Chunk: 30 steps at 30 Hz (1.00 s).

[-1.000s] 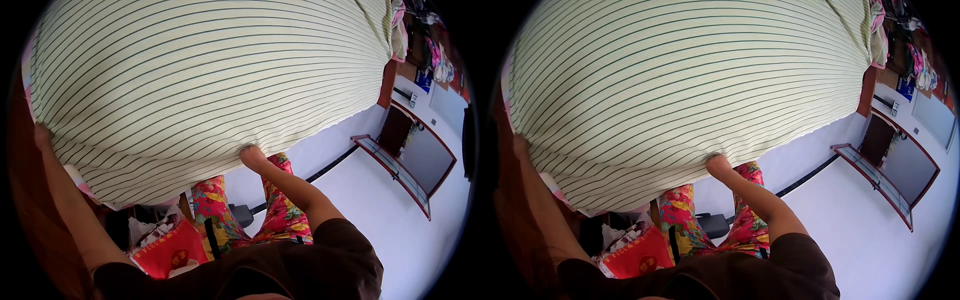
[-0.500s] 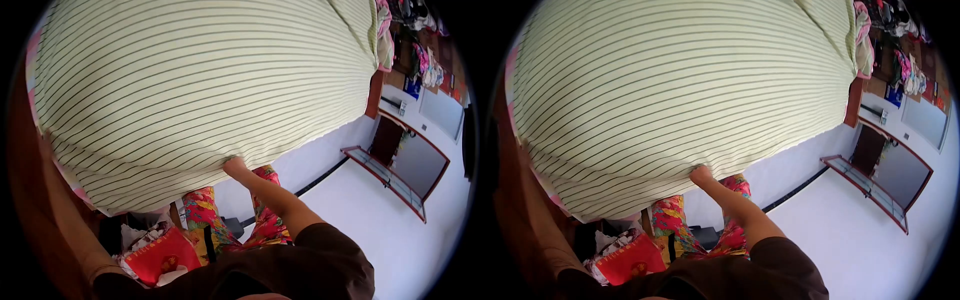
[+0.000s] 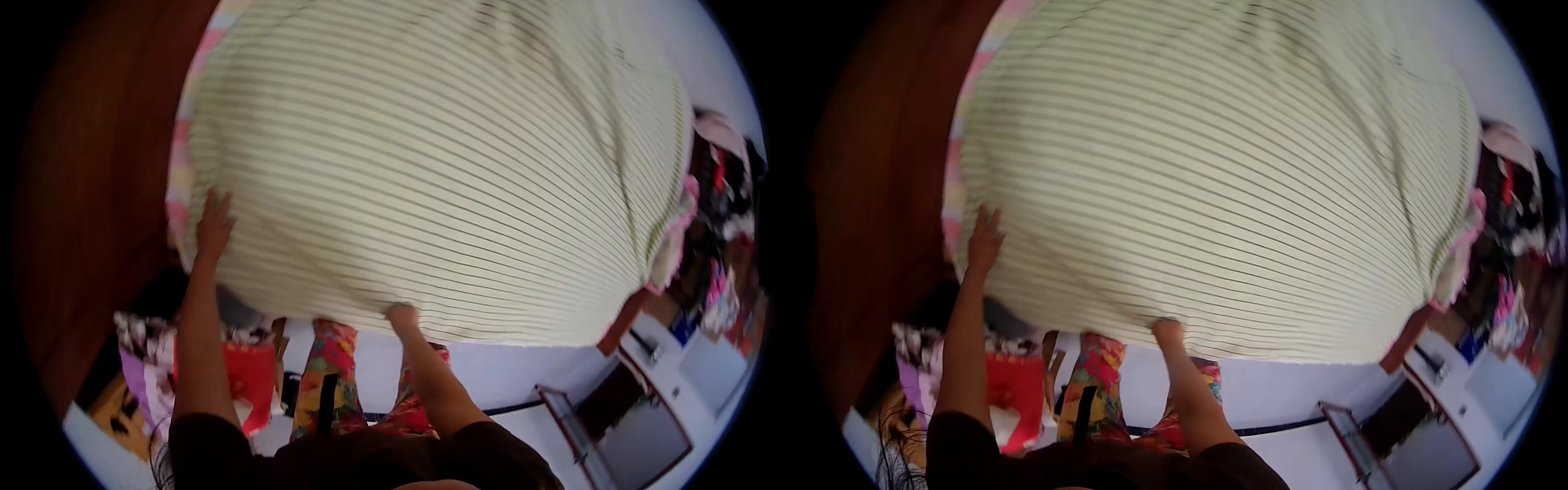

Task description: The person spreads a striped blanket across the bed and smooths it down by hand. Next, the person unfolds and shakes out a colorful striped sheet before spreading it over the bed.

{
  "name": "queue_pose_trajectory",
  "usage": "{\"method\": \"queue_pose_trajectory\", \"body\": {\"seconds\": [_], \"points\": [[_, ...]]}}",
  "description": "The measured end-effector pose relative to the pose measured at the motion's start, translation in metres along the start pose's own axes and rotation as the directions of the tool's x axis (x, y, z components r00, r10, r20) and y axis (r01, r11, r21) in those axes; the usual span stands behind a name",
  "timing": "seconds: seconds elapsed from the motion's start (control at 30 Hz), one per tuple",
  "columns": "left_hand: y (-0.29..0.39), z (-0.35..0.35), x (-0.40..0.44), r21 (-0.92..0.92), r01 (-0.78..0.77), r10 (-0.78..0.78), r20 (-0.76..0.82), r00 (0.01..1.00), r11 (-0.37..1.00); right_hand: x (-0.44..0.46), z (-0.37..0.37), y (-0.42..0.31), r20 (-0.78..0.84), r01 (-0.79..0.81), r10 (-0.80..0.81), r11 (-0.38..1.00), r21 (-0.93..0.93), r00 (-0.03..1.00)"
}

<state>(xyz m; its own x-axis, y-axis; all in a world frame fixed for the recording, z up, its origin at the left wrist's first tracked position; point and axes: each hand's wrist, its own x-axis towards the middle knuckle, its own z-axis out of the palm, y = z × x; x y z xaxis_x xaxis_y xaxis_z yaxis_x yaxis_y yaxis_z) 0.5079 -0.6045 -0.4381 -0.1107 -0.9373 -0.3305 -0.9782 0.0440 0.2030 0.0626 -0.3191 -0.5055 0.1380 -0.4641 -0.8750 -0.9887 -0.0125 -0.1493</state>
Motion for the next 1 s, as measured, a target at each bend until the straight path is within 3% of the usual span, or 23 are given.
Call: {"method": "queue_pose_trajectory", "body": {"seconds": [0.07,0.17,0.2,0.27,0.37,0.4,0.5,0.57,0.6,0.67,0.7,0.73,0.77,0.83,0.87,0.97,1.0], "points": [[-0.016,-0.002,-0.004,-0.076,-0.011,0.007,-0.049,0.999,0.997,-0.005,-0.013,-0.003,0.018,0.044,-0.043,0.999,-0.028,0.999],[-0.064,0.017,-0.033,0.008,0.320,-0.294,-0.377,0.879,0.947,-0.006,-0.023,-0.004,0.053,0.058,-0.056,0.998,-0.038,0.997],[-0.085,0.031,-0.041,0.003,0.450,-0.438,-0.226,0.870,0.893,-0.006,-0.030,-0.006,0.075,0.067,-0.063,0.996,-0.052,0.995],[-0.115,0.042,-0.062,0.046,0.675,-0.676,0.096,0.731,0.736,-0.007,-0.031,-0.006,0.072,0.073,-0.069,0.996,-0.055,0.995],[-0.086,0.015,-0.065,0.070,0.712,-0.714,0.136,0.687,0.698,-0.014,-0.036,-0.006,0.049,0.104,-0.100,0.992,-0.078,0.994],[-0.090,0.020,-0.072,0.097,0.614,-0.607,-0.089,0.789,0.784,-0.016,-0.041,-0.008,0.048,0.113,-0.109,0.989,-0.093,0.993],[-0.101,0.011,-0.068,0.032,0.647,-0.638,-0.139,0.757,0.761,-0.020,-0.047,-0.009,0.037,0.141,-0.137,0.981,-0.133,0.990],[-0.102,0.007,-0.069,-0.027,0.632,-0.608,-0.307,0.732,0.775,-0.024,-0.056,-0.013,0.019,0.165,-0.164,0.977,-0.138,0.986],[-0.102,0.006,-0.069,-0.054,0.618,-0.587,-0.387,0.711,0.784,-0.026,-0.060,-0.013,0.138,0.208,-0.188,0.967,-0.148,0.972],[-0.114,0.001,-0.073,-0.048,0.620,-0.592,-0.362,0.720,0.783,-0.032,-0.056,-0.019,-0.127,0.308,-0.317,0.948,-0.084,0.940],[-0.124,0.001,-0.076,-0.046,0.619,-0.594,-0.348,0.725,0.784,-0.035,-0.053,-0.023,-0.258,0.359,-0.362,0.931,-0.063,0.896],[-0.139,0.006,-0.078,-0.130,0.596,-0.610,-0.186,0.770,0.792,-0.037,-0.060,-0.031,-0.375,0.400,-0.398,0.913,-0.076,0.838],[-0.136,0.006,-0.076,-0.379,0.593,-0.646,-0.015,0.764,0.710,-0.039,-0.072,-0.041,-0.481,0.437,-0.425,0.894,-0.093,0.767],[-0.121,-0.008,-0.073,-0.743,0.577,-0.569,0.325,0.755,0.341,-0.045,-0.085,-0.059,-0.488,0.382,-0.377,0.919,-0.095,0.787],[-0.112,-0.014,-0.072,-0.748,0.602,-0.525,0.406,0.748,0.280,-0.042,-0.089,-0.066,-0.499,0.358,-0.357,0.929,-0.099,0.789],[-0.103,-0.017,-0.090,-0.617,0.618,-0.483,0.399,0.780,0.487,-0.037,-0.083,-0.077,-0.493,0.325,-0.357,0.933,-0.152,0.794],[-0.124,-0.006,-0.099,-0.490,0.540,-0.348,0.432,0.832,0.684,-0.038,-0.082,-0.080,-0.487,0.311,-0.344,0.938,-0.151,0.803]]}}
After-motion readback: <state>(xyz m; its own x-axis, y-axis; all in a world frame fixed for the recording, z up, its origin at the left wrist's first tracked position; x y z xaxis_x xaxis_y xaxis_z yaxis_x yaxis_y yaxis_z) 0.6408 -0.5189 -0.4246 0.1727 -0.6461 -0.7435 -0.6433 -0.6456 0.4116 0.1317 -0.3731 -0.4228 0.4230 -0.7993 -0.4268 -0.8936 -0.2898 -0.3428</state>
